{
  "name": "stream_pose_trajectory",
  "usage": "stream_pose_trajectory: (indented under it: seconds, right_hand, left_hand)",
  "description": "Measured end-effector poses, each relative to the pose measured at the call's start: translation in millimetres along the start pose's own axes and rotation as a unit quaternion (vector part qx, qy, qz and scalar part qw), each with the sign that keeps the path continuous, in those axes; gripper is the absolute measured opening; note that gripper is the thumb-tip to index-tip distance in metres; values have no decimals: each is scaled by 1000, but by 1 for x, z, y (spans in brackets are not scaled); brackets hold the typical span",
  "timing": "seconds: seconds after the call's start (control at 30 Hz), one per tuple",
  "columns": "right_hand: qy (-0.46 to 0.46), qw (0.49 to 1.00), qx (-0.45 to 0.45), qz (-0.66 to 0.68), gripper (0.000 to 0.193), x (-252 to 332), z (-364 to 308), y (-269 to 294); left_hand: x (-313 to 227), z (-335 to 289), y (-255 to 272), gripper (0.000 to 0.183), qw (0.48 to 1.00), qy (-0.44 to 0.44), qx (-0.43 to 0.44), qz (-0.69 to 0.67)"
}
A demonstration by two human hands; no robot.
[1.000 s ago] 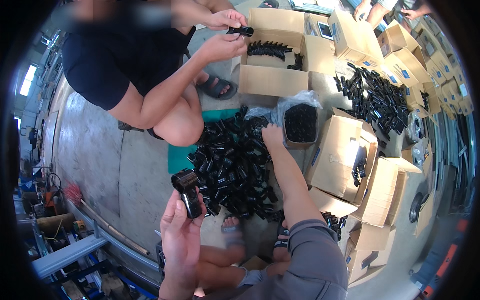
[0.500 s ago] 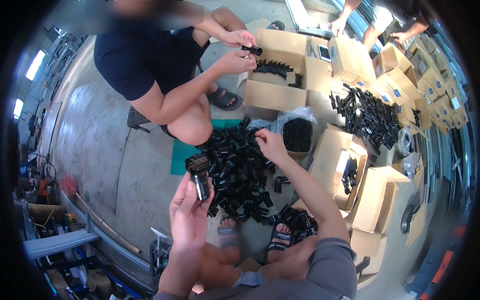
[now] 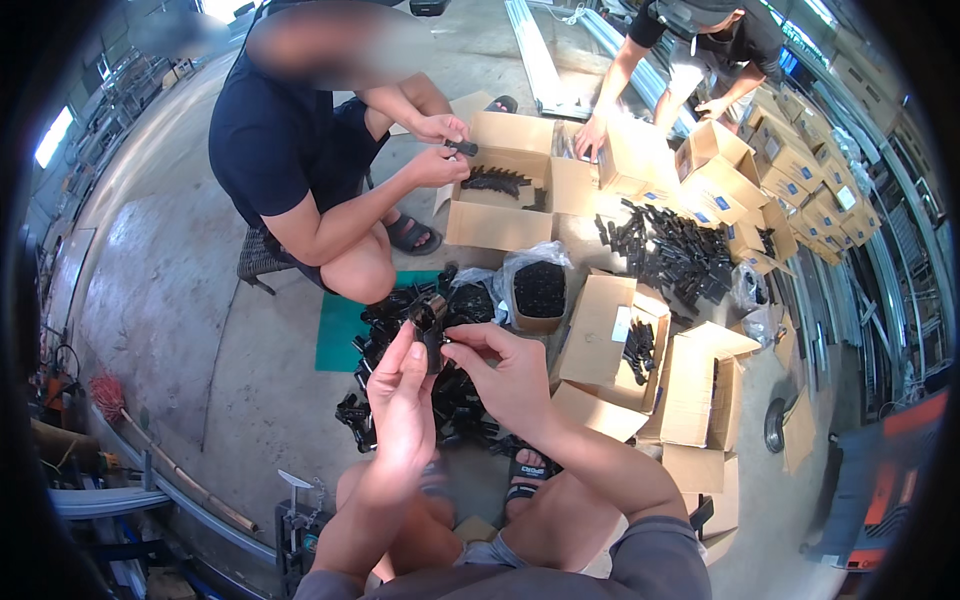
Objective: The person sorts small black plastic components by picking them up from a pile and placing them into cardboard boxes.
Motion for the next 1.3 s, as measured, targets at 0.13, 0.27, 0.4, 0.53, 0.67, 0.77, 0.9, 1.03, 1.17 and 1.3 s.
stream_pose_trajectory:
  seconds: [0.13,0.27,0.4,0.53,0.67,0.77,0.9,1.03,1.17,1.3]
  right_hand:
    - [9,997,-55,44,19,1,-14,2]
    - [19,995,-84,59,19,7,-23,0]
    - [37,990,-108,78,18,6,-30,2]
    - [35,990,-112,79,18,2,-31,1]
    - [44,989,-124,63,15,0,-32,7]
    - [64,990,-121,-38,14,4,-33,11]
    - [177,966,-113,-151,10,19,-31,8]
    - [200,960,-87,-173,13,15,-31,17]
    - [177,964,-85,-181,9,16,-31,19]
    - [201,953,-92,-205,10,14,-30,19]
  left_hand:
    - [2,-7,-6,43,1000,-5,16,3]
    - [-5,-14,-8,42,999,-28,38,10]
    - [-1,-14,-11,42,998,-40,54,16]
    - [-4,-14,-10,41,995,-61,45,65]
    - [-3,-17,-17,40,991,-79,38,104]
    - [1,-19,-20,40,988,-81,42,125]
    - [6,-15,-21,39,990,-85,61,97]
    - [17,-15,-22,40,995,-58,65,55]
    - [20,-15,-23,41,995,-44,70,57]
    - [24,-15,-25,41,994,-43,75,64]
Point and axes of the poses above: each hand's wrist, its own z-axis towards the middle knuckle, its own y-axis out of the back of the hand, x = y × z, the point moved 4 cm from there along z, towards the middle knuckle, and after that the axes turned 11 degrees about z, right-handed, at the moved point
